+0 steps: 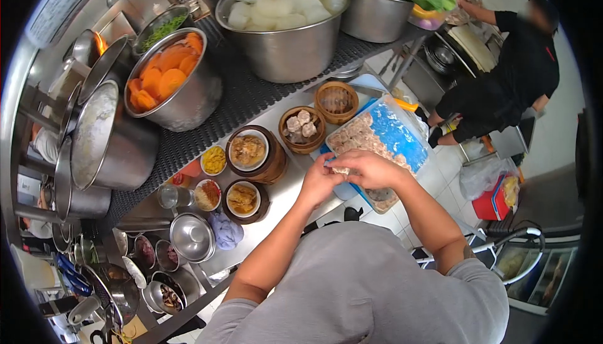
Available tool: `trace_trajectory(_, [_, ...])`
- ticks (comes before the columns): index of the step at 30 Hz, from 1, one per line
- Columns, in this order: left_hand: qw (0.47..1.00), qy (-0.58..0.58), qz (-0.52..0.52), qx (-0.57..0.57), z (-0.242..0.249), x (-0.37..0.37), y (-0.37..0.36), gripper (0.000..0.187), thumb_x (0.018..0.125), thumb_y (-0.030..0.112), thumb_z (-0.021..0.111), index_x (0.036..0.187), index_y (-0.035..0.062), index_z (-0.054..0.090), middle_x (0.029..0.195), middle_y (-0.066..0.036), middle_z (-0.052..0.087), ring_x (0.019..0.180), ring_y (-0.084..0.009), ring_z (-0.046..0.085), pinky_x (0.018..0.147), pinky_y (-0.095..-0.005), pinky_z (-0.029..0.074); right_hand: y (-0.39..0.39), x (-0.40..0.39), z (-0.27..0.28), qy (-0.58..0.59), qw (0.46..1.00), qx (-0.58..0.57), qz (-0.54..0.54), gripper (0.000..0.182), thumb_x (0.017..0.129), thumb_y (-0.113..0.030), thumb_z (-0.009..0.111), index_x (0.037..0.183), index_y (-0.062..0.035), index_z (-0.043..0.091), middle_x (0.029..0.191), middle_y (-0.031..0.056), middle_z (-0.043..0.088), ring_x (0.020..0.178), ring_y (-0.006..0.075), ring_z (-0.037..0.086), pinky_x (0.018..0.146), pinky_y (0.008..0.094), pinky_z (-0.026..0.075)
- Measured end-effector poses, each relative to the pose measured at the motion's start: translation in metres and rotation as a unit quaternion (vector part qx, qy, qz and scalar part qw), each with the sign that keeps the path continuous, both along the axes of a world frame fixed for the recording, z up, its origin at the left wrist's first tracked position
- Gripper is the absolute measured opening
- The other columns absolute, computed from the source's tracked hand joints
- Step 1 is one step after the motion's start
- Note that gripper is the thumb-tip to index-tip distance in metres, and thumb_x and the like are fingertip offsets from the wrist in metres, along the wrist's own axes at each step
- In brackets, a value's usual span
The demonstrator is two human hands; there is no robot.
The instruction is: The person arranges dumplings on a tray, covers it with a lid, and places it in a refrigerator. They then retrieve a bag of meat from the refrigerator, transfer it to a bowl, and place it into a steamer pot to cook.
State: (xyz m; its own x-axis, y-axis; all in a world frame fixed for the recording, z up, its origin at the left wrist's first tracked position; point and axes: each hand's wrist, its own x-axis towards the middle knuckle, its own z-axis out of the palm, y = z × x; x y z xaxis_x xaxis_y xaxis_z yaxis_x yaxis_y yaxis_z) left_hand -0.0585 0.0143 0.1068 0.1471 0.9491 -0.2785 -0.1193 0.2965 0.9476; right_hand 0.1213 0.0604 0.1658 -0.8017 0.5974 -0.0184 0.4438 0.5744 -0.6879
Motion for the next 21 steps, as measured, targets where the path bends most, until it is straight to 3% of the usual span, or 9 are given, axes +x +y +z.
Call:
trace_trajectory(2, [0.992, -0.099, -0.029, -0.077, 0.009, -0.015, 0.001, 0.072, 0.08, 0.002, 0.07, 0.14, -0.0062, 0.031, 0.109, -0.016, 0.064, 0.094, -0.0196, 0.065, 0.082, -0.0304, 0.053, 0.01, -0.012, 0.005, -0.024, 0.999, -0.006, 0.03, 0.046, 0.076, -0.008, 0.071, 0.121, -0.0079, 0.063, 0.115, 0.0148, 0.064, 0.109, 0.0308, 0.061, 0.094, 0.0395, 0.048])
trace_trajectory(4, [0.992, -0.085, -0.041, -0.085, -0.002, -0.034, 0.0, 0.074, 0.082, 0.009, 0.071, 0.142, -0.005, 0.029, 0.114, -0.015, 0.063, 0.099, -0.0202, 0.064, 0.085, -0.0311, 0.051, 0.024, -0.022, -0.012, -0.012, 1.0, -0.021, -0.018, 0.044, 0.076, -0.008, 0.071, 0.119, -0.0079, 0.064, 0.113, 0.0147, 0.065, 0.106, 0.0309, 0.062, 0.091, 0.0389, 0.049])
trace_trajectory(6, [0.993, -0.079, 0.064, -0.059, -0.01, -0.049, -0.002, 0.076, 0.084, 0.016, 0.071, 0.144, -0.0033, 0.029, 0.116, -0.013, 0.063, 0.099, -0.0199, 0.063, 0.087, -0.0316, 0.05, 0.045, -0.038, -0.028, 0.03, 0.998, -0.041, -0.039, 0.044, 0.076, -0.009, 0.071, 0.119, -0.0069, 0.062, 0.111, 0.0154, 0.065, 0.104, 0.0308, 0.062, 0.09, 0.0397, 0.049])
trace_trajectory(7, [0.991, -0.064, 0.104, -0.059, -0.009, -0.056, -0.008, 0.066, 0.086, 0.019, 0.069, 0.14, -0.0003, 0.037, 0.112, -0.012, 0.064, 0.099, -0.0175, 0.061, 0.085, -0.0315, 0.047, 0.053, -0.052, -0.029, 0.035, 0.994, -0.055, -0.088, 0.043, 0.076, -0.009, 0.072, 0.118, -0.0066, 0.061, 0.11, 0.0152, 0.065, 0.104, 0.0316, 0.062, 0.09, 0.0406, 0.049])
trace_trajectory(9, [0.99, -0.055, 0.11, -0.074, -0.014, -0.072, -0.02, 0.063, 0.087, 0.019, 0.068, 0.138, -0.0002, 0.039, 0.111, -0.011, 0.064, 0.098, -0.0178, 0.062, 0.084, -0.0311, 0.048, 0.071, -0.077, -0.043, 0.039, 0.987, -0.069, -0.137, 0.043, 0.076, -0.01, 0.072, 0.117, -0.0063, 0.06, 0.108, 0.015, 0.065, 0.105, 0.0323, 0.061, 0.09, 0.0415, 0.048])
trace_trajectory(11, [0.988, -0.036, 0.117, -0.094, -0.024, -0.084, -0.033, 0.053, 0.089, 0.018, 0.065, 0.135, 0.0, 0.044, 0.11, -0.01, 0.064, 0.095, -0.0181, 0.063, 0.082, -0.0299, 0.048, 0.09, -0.095, -0.072, 0.046, 0.982, 0.145, -0.113, 0.041, 0.074, -0.01, 0.073, 0.113, -0.007, 0.058, 0.106, 0.0127, 0.065, 0.106, 0.0329, 0.059, 0.093, 0.0426, 0.045])
trace_trajectory(15, [0.983, -0.051, 0.136, -0.109, -0.04, -0.098, -0.057, 0.047, 0.091, 0.016, 0.062, 0.133, -0.0011, 0.046, 0.107, -0.009, 0.065, 0.091, -0.0165, 0.064, 0.08, -0.0285, 0.049, 0.104, -0.114, -0.077, 0.012, 0.981, 0.188, -0.04, 0.04, 0.073, -0.01, 0.073, 0.11, -0.0095, 0.059, 0.104, 0.0102, 0.065, 0.107, 0.0324, 0.057, 0.096, 0.0424, 0.042])
trace_trajectory(17, [0.982, -0.049, 0.143, -0.11, -0.046, -0.1, -0.065, 0.046, 0.091, 0.015, 0.061, 0.131, -0.0011, 0.047, 0.106, -0.009, 0.065, 0.09, -0.016, 0.064, 0.08, -0.0284, 0.049, 0.104, -0.117, -0.07, -0.07, 0.98, 0.183, -0.018, 0.04, 0.071, -0.009, 0.073, 0.109, -0.0102, 0.06, 0.103, 0.0093, 0.065, 0.107, 0.0315, 0.056, 0.096, 0.0422, 0.04])
trace_trajectory(21, [0.986, -0.019, 0.155, -0.063, -0.068, -0.106, -0.083, 0.041, 0.089, 0.013, 0.059, 0.127, -0.0003, 0.051, 0.104, -0.008, 0.067, 0.089, -0.016, 0.065, 0.08, -0.0293, 0.05, 0.106, -0.114, -0.094, -0.033, 0.947, 0.319, 0.0, 0.028, 0.075, -0.012, 0.062, 0.104, -0.0091, 0.062, 0.103, 0.0124, 0.065, 0.102, 0.0321, 0.057, 0.095, 0.0453, 0.041])
